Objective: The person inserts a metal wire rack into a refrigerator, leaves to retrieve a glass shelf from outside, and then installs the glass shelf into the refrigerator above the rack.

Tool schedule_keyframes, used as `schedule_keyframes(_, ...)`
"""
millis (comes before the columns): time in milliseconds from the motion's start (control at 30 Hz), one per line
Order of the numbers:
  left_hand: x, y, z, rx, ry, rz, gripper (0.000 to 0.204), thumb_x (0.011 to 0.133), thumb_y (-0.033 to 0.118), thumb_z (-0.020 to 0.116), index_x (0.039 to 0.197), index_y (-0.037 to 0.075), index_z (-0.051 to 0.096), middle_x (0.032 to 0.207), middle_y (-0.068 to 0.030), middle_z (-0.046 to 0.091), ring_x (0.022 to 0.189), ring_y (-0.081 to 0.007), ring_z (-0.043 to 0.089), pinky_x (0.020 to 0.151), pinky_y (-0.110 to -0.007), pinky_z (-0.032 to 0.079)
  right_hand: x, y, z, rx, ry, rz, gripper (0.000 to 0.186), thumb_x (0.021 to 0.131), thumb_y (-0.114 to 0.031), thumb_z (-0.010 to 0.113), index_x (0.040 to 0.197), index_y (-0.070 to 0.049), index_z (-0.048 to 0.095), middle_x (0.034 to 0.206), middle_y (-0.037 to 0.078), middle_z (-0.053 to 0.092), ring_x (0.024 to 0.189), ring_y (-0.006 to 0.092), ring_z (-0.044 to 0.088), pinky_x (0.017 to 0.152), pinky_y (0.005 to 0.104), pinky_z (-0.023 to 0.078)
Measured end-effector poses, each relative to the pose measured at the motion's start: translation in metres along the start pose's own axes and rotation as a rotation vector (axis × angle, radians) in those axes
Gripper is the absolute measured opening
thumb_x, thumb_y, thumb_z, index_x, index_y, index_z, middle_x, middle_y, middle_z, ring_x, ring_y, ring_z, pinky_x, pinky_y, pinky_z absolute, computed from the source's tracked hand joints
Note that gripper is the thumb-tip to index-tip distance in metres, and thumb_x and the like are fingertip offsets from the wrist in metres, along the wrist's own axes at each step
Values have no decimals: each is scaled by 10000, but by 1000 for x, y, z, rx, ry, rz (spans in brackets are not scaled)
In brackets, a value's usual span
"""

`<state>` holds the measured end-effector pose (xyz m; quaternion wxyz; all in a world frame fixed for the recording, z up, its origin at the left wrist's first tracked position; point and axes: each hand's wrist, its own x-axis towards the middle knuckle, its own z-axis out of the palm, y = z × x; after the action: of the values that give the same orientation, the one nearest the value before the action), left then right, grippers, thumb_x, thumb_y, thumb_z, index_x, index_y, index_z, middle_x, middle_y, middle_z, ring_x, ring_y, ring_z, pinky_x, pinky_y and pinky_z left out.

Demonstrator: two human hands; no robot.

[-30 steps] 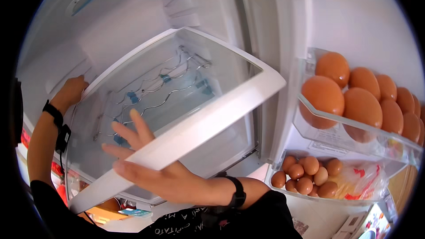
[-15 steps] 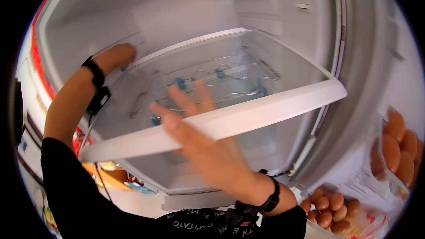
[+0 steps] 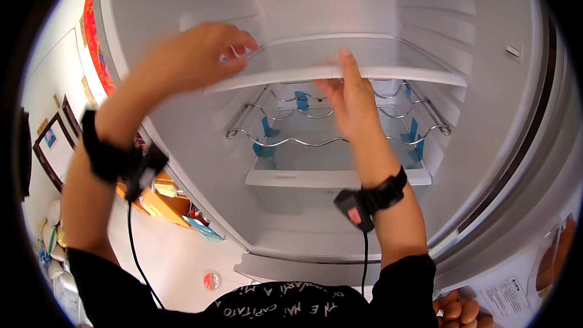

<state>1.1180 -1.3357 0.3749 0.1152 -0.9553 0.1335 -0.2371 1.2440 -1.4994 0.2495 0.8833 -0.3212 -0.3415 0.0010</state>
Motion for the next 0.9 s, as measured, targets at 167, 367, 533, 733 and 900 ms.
schedule_keyframes(167,-58,30,91,-111,282,122,492,786,103,570,1235,-8,401,1239,-185,427,1148,-312,425,947,-372,357,1,9,4,-117,101,56,617,838,-441,543,1161,62,387,1106,165,453,1017,256,507,863,396,479)
schedule_keyframes(367,-48,41,135,-51,458,51,691,752,125,617,1303,-76,251,1380,-237,220,1284,-364,227,1042,-424,225,-41,-18,0,-39,277,278,592,857,-390,531,1214,53,368,1153,167,449,1021,271,507,865,389,461)
schedule_keyframes(533,-73,44,131,-160,476,37,709,730,124,634,1305,-60,263,1387,-236,207,1289,-367,220,1040,-451,218,-167,-56,10,-450,-31,18,343,855,-197,508,1114,27,487,906,111,583,850,192,572,765,319,452)
schedule_keyframes(733,-134,67,100,-370,379,308,694,721,114,636,1307,-19,288,1377,-239,220,1271,-388,244,1024,-470,241,-258,-167,58,-1005,-150,-506,369,836,-367,578,924,-29,460,566,69,575,458,147,544,475,261,442)
schedule_keyframes(900,-182,60,77,-563,304,393,705,699,115,653,1300,-11,308,1361,-226,256,1269,-380,253,1016,-475,255,-200,-202,149,-1442,-336,-570,288,840,-295,545,936,-24,527,639,54,578,529,115,544,517,243,441)
